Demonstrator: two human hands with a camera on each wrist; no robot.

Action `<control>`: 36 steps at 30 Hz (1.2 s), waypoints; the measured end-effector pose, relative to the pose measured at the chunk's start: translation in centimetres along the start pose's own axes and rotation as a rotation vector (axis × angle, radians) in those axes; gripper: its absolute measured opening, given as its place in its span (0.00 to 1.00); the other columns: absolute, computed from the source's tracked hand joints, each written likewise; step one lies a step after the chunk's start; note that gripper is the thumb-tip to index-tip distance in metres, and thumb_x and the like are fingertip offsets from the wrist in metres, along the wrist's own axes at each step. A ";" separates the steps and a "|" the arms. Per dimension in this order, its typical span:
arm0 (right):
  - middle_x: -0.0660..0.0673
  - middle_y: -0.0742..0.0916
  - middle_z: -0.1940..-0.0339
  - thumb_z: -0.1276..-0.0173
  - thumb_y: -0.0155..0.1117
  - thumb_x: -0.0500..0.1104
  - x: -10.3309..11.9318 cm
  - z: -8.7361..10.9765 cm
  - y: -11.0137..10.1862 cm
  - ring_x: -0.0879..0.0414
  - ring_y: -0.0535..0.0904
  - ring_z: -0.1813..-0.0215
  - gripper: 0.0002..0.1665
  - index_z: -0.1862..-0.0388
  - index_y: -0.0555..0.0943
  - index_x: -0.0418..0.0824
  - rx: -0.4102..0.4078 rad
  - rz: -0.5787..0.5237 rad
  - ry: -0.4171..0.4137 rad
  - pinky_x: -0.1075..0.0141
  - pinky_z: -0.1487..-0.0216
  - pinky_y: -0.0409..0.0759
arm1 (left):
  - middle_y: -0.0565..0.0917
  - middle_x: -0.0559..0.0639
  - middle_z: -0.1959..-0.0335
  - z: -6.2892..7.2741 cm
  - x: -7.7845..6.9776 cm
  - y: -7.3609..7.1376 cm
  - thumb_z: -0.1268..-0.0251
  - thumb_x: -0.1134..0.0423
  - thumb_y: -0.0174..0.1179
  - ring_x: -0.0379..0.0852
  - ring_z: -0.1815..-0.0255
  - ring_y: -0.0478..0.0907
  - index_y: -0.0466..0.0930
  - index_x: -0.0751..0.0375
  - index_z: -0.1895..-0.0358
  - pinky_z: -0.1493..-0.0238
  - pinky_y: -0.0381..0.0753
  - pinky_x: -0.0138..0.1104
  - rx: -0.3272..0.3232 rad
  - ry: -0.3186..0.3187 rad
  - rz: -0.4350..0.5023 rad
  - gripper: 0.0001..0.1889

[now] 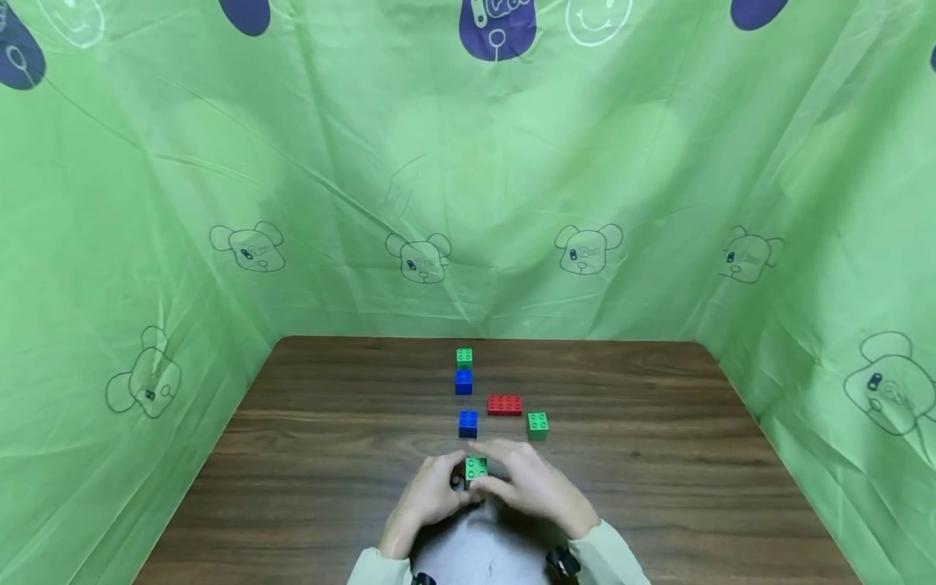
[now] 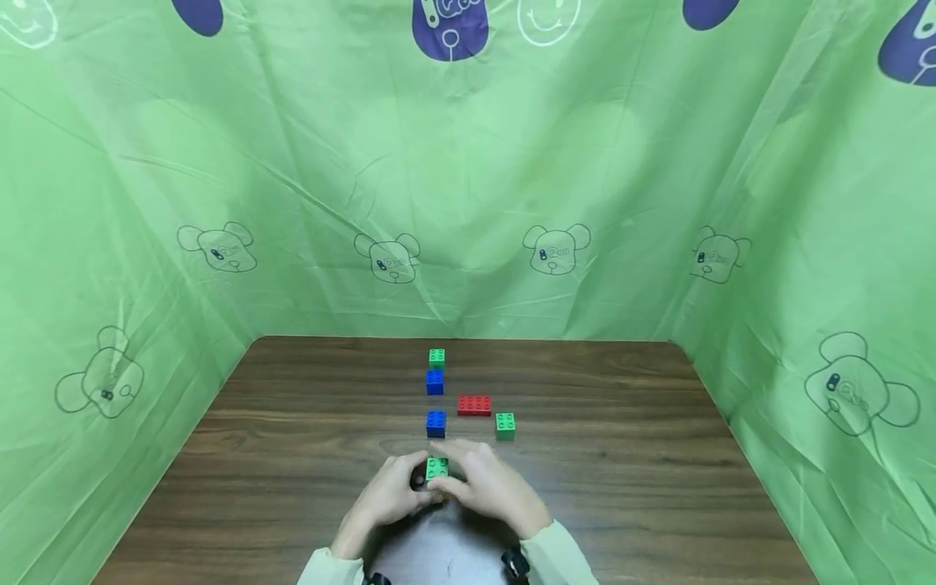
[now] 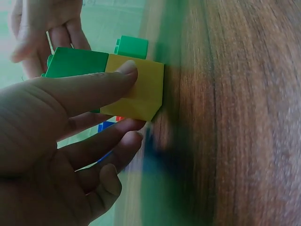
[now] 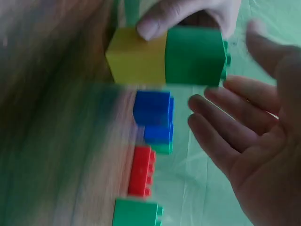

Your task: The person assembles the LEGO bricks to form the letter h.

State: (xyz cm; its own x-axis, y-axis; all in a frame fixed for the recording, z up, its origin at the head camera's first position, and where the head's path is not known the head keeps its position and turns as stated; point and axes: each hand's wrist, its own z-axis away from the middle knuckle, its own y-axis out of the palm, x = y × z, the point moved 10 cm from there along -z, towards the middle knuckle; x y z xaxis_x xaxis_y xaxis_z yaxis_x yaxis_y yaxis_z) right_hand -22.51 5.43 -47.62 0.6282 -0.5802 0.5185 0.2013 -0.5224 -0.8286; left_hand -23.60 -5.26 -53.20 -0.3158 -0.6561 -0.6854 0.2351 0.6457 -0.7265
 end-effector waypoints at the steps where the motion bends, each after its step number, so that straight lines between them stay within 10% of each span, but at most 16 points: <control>1: 0.43 0.83 0.35 0.26 0.64 0.53 -0.6 0.0 -0.4 0.49 0.80 0.34 0.30 0.31 0.76 0.39 -0.014 -0.007 0.030 0.53 0.35 0.78 | 0.81 0.41 0.73 0.0 0.0 0.0 0.49 0.57 0.78 0.32 0.75 0.70 0.80 0.49 0.61 0.73 0.70 0.29 0.001 0.000 0.000 0.16; 8: 0.38 0.84 0.38 0.28 0.68 0.47 -6.6 0.4 -3.7 0.42 0.81 0.36 0.28 0.33 0.79 0.38 -0.194 0.205 0.220 0.48 0.36 0.78 | 0.81 0.45 0.74 0.1 -0.2 0.0 0.50 0.57 0.79 0.32 0.76 0.69 0.76 0.50 0.66 0.75 0.69 0.30 -0.005 -0.004 -0.006 0.17; 14: 0.36 0.84 0.38 0.30 0.70 0.44 -10.4 1.6 -3.5 0.41 0.81 0.36 0.28 0.34 0.78 0.35 -0.132 0.281 0.305 0.47 0.37 0.79 | 0.79 0.47 0.76 0.3 -0.1 0.3 0.48 0.57 0.78 0.32 0.77 0.66 0.74 0.51 0.69 0.77 0.67 0.29 -0.004 0.001 -0.009 0.18; 30: 0.35 0.88 0.45 0.34 0.72 0.36 -11.6 1.7 -3.1 0.42 0.86 0.43 0.21 0.43 0.84 0.32 -0.208 0.239 0.286 0.51 0.45 0.83 | 0.80 0.49 0.74 0.3 -0.2 1.0 0.49 0.58 0.78 0.32 0.76 0.68 0.75 0.51 0.69 0.74 0.69 0.28 0.007 -0.001 0.007 0.16; 36: 0.36 0.88 0.45 0.34 0.72 0.36 -11.7 1.8 -3.3 0.42 0.86 0.43 0.20 0.44 0.85 0.33 -0.236 0.230 0.280 0.52 0.44 0.83 | 0.82 0.48 0.72 0.5 -1.0 0.7 0.49 0.61 0.79 0.33 0.72 0.74 0.77 0.55 0.68 0.69 0.74 0.28 0.069 0.022 0.151 0.16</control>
State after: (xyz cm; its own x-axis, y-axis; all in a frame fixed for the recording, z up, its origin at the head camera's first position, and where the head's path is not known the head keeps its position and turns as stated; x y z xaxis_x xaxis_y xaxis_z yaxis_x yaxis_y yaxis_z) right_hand -29.22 15.08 -51.34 0.4022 -0.8283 0.3900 -0.1178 -0.4693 -0.8752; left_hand -22.67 -4.33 -53.10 -0.2920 -0.5441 -0.7866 0.3437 0.7078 -0.6172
